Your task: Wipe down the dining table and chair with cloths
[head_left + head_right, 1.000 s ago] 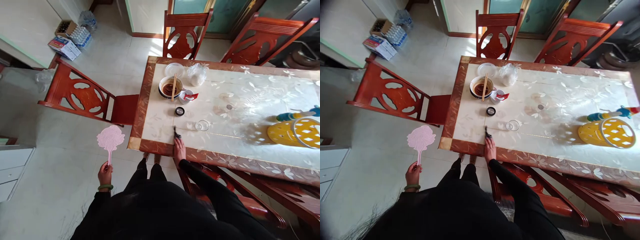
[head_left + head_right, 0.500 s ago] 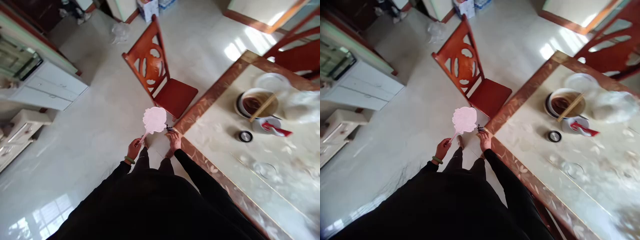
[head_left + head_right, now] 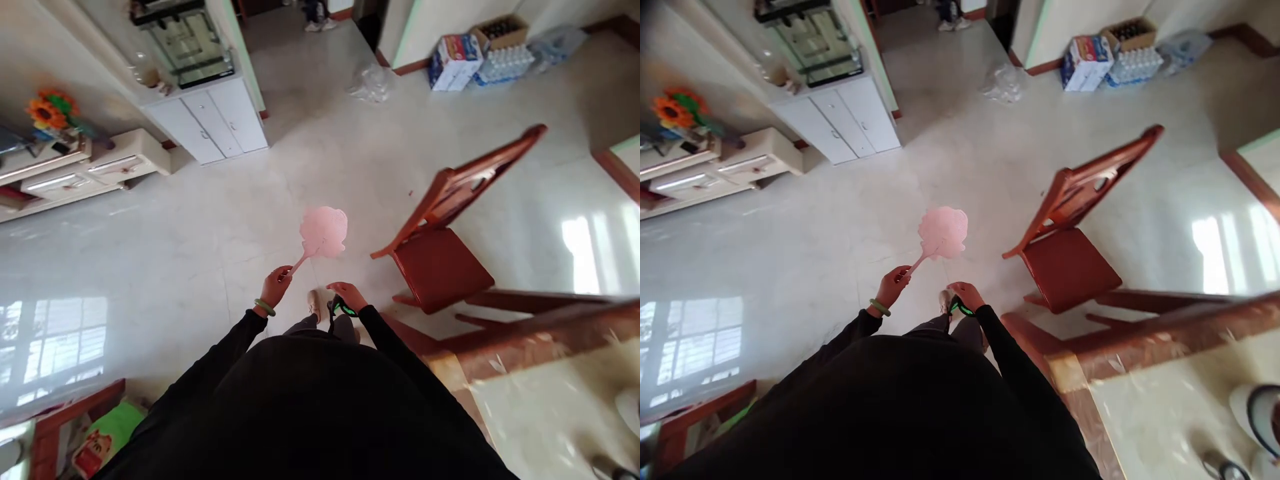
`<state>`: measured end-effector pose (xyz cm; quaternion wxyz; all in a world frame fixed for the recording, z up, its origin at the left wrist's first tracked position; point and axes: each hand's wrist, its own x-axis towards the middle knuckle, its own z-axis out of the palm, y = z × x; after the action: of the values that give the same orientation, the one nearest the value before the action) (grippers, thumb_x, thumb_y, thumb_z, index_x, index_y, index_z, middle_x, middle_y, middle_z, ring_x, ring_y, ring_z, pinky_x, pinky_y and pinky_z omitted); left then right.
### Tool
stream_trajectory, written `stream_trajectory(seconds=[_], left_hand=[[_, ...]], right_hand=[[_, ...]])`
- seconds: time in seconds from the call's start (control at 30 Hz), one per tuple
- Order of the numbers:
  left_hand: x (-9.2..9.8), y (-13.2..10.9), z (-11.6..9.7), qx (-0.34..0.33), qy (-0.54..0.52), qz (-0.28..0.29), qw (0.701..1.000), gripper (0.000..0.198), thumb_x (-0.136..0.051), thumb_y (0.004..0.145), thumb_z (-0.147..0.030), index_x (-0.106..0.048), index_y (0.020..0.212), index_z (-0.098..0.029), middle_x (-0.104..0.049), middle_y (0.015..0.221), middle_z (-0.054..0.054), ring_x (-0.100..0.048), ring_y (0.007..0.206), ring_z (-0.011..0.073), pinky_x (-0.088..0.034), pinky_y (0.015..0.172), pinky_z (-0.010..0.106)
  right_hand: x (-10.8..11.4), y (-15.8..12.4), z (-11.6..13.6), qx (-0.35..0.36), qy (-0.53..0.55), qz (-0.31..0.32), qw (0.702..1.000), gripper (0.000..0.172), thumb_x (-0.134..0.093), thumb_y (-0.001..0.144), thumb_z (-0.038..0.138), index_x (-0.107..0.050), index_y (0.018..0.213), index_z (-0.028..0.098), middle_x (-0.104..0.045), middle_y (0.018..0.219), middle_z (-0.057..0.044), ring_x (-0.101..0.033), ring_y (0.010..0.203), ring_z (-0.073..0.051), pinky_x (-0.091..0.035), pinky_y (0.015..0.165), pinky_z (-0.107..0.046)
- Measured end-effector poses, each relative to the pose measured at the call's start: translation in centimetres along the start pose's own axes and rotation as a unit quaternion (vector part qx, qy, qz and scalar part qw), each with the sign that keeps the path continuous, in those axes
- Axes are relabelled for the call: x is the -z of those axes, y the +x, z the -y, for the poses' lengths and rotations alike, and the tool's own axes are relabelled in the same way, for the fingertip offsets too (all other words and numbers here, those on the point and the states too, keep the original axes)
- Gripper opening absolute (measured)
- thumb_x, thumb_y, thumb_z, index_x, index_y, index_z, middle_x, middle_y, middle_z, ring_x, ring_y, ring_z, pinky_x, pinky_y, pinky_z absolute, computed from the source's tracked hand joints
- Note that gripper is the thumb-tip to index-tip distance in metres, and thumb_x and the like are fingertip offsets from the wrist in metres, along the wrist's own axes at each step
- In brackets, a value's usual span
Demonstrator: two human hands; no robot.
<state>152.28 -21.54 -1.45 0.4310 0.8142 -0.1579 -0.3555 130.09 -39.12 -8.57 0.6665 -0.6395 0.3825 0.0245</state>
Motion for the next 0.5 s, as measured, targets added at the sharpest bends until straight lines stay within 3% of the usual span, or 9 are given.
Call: stream_trajectory(seconds=[0.1,0.2,0.37,0.5], left_hand=[[4.0,2.3,-0.3,-0.010,-0.008,-0.032,0.999,0.036,-0.069,0.084,-0.027,-0.080,0.117,-0.018,-0.075,0.088,0.005,-0.068,0.078,0.0176,-0.056,0.076,0.030],[6.8,4.0,-0.3,-0.032,-0.002,-0.085,0.996,0.032,-0.068,0.090,-0.027,-0.080,0.119,-0.020,-0.078,0.103,0.009,-0.070,0.082,0.0190,-0.057,0.080,0.032],[12.2,7.9,0.3,0.000,0.014,-0.148,0.989,0.033,-0.063,0.100,-0.032,-0.076,0.129,-0.022,-0.080,0.112,0.011,-0.074,0.091,0.0221,-0.057,0.084,0.035],[19.5,10.5,1.4,0.049,0.034,-0.164,0.985,0.039,-0.066,0.097,-0.031,-0.073,0.134,-0.022,-0.080,0.100,0.007,-0.073,0.087,0.0214,-0.053,0.080,0.031]], right_hand=[[-6.1,6.2,7.5,0.039,0.027,0.120,0.992,0.049,-0.074,0.082,0.065,-0.088,0.102,0.022,-0.083,0.102,-0.007,-0.072,0.095,-0.024,-0.056,0.093,-0.036],[-12.3,11.0,13.3,0.006,0.116,0.186,0.976,0.056,-0.082,0.078,0.066,-0.085,0.107,0.019,-0.081,0.095,-0.007,-0.071,0.087,-0.022,-0.057,0.086,-0.035],[-19.4,18.0,19.0,-0.076,0.149,0.205,0.964,0.052,-0.087,0.072,0.067,-0.079,0.090,0.019,-0.079,0.089,-0.004,-0.070,0.086,-0.021,-0.057,0.083,-0.033],[-24.1,24.2,23.6,-0.074,0.109,0.258,0.957,0.056,-0.086,0.072,0.070,-0.080,0.092,0.018,-0.080,0.093,-0.007,-0.073,0.094,-0.025,-0.058,0.085,-0.035]])
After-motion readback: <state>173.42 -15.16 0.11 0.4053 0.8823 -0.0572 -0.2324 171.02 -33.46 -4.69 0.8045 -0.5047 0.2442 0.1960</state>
